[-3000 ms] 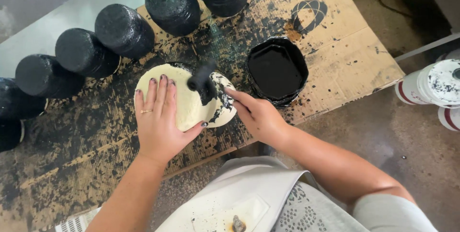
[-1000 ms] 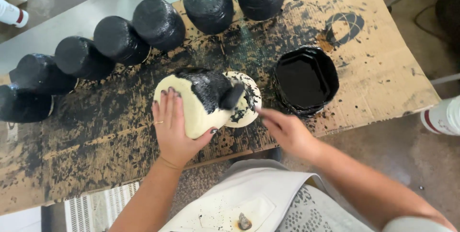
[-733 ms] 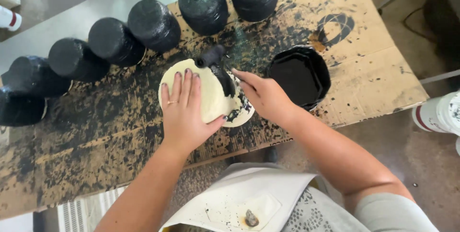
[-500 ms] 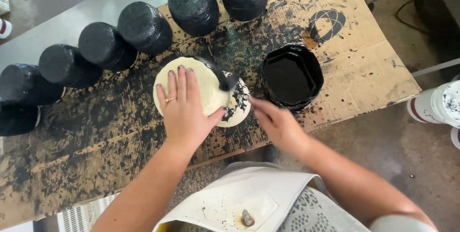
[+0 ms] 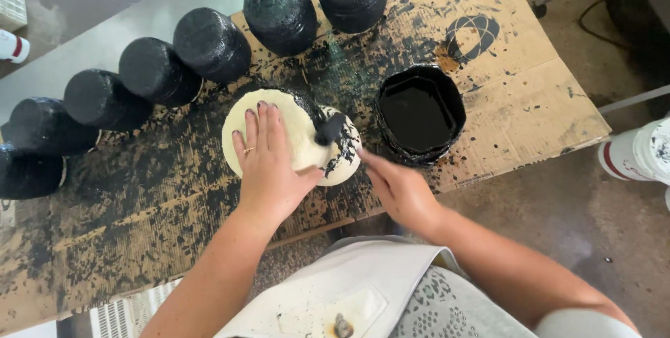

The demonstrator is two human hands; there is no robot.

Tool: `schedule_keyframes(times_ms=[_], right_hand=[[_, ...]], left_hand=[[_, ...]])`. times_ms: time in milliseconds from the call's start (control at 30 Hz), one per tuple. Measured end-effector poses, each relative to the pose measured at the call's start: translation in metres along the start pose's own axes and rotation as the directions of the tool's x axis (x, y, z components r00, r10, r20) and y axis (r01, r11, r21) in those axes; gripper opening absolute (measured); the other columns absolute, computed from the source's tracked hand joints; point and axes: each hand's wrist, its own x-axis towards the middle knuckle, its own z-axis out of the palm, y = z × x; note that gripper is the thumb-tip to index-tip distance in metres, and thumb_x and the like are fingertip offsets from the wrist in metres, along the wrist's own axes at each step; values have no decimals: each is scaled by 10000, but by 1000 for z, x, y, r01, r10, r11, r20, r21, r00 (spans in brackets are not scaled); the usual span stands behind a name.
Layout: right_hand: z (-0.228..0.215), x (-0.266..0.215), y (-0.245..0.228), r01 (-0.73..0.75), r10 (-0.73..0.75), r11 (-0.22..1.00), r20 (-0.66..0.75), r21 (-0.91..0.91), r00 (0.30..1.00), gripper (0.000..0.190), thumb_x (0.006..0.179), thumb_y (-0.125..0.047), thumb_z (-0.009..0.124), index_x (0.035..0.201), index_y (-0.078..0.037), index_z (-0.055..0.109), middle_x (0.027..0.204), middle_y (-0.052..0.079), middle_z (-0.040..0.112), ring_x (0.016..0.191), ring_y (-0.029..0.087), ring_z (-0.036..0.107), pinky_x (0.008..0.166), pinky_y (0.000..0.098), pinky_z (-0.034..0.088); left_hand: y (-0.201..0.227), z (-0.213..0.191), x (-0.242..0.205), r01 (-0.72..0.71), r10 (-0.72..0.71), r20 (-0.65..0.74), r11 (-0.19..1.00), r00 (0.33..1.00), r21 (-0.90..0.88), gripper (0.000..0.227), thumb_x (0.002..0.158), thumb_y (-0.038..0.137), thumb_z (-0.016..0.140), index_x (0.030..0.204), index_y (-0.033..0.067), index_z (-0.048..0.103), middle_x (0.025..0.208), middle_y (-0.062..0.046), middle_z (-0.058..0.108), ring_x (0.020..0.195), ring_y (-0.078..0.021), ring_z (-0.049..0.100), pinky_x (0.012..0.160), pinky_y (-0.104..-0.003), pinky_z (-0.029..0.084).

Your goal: Applying a black wax coating to cheese wheels using a brush at a workbench

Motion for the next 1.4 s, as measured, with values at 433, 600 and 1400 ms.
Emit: schedule_keyframes(times_ms=[433,600,1400], right_hand=[[6,11,37,-49,49,999,20,-23,999,372,1021,-123,542,1374,-85,656,705,195,747,518,335,665,458,413,499],[9,13,29,3,-3,1000,17,27,1000,331,1017,-121,564,1321,-55,676,739,240,742,582,396,700,468,437,507],[22,18,48,250,-215,917,144,-312,966,367,1028,-130,518,1367,-80,648,753,165,746,596,303,720,500,386,564]], left_hand=[[-50,-10,6,-280,302,-116,944,946,172,1086,634,529,895,1473,2,450,1482,-196,431,1410,-398,343,1144,-583,213],[-64,-7,0,-344,366,-166,927,916,149,1144,623,548,878,1496,-6,388,1582,-219,335,1480,-425,249,1140,-606,149],[-110,20,-31,-347,334,-387,937,860,36,1143,680,670,773,1492,-18,357,1561,-247,376,1460,-452,344,1218,-591,214]])
